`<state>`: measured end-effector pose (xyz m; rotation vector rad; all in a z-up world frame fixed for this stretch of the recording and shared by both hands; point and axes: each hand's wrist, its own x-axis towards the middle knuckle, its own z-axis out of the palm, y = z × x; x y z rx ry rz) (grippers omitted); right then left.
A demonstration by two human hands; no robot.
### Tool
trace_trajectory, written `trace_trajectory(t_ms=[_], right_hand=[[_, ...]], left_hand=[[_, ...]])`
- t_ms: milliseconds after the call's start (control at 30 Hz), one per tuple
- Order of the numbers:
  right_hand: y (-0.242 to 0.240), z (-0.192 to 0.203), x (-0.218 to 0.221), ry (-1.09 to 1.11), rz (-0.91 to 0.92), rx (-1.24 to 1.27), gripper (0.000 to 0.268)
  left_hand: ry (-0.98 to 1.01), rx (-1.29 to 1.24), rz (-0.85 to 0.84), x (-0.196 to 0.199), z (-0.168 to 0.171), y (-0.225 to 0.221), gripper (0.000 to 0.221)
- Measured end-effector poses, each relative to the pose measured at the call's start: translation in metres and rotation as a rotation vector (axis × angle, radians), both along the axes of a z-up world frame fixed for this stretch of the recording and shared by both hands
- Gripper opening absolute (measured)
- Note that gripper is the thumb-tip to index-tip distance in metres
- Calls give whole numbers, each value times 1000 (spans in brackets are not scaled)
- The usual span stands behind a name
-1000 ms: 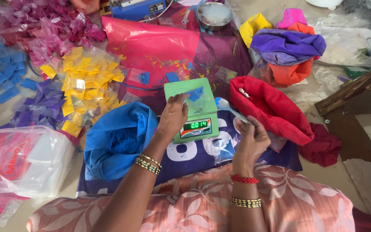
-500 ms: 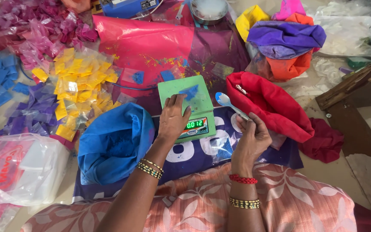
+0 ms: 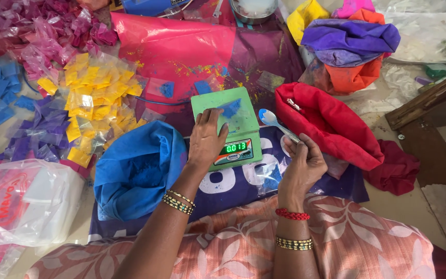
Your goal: The person weighs and bags colored powder using a digital scale and a spoon.
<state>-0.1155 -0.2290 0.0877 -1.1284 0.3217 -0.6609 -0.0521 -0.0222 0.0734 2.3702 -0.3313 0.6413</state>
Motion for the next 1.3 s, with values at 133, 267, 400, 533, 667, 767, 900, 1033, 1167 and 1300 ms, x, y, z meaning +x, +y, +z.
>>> trace_trajectory(t_ms=[133, 267, 400, 533, 667, 767, 900, 1033, 1167, 1300], right_hand=[[0, -1, 0, -11, -1, -2, 21], [-1, -6, 2, -15, 4, 5, 20], [-1, -8, 2, -15, 0, -3, 19], [-1, -5, 0, -5, -1, -13, 20], [0, -6, 0, 7, -3, -11, 19], [-1, -9, 0, 16, -7, -33, 19], [-1, -8, -2, 20, -1, -47, 18], [13, 7, -11, 32, 42, -80, 20], [52, 10, -24, -21, 208, -207, 23], [123, -45, -36, -321, 384, -609, 28]], left_hand=[[14, 4, 0, -4, 3, 0, 41], [-19, 49, 58, -11, 5, 4, 39], [-5, 151, 150, -23, -5, 4, 37], [29, 173, 146, -40, -11, 7, 33], [66, 149, 150, -56, -16, 15, 29], [80, 130, 158, -63, -21, 21, 27], [86, 88, 193, -68, -19, 30, 25], [46, 57, 262, -65, -9, 59, 25], [-88, -11, 411, -72, 16, 112, 24], [-214, -107, 522, -78, 38, 147, 24]])
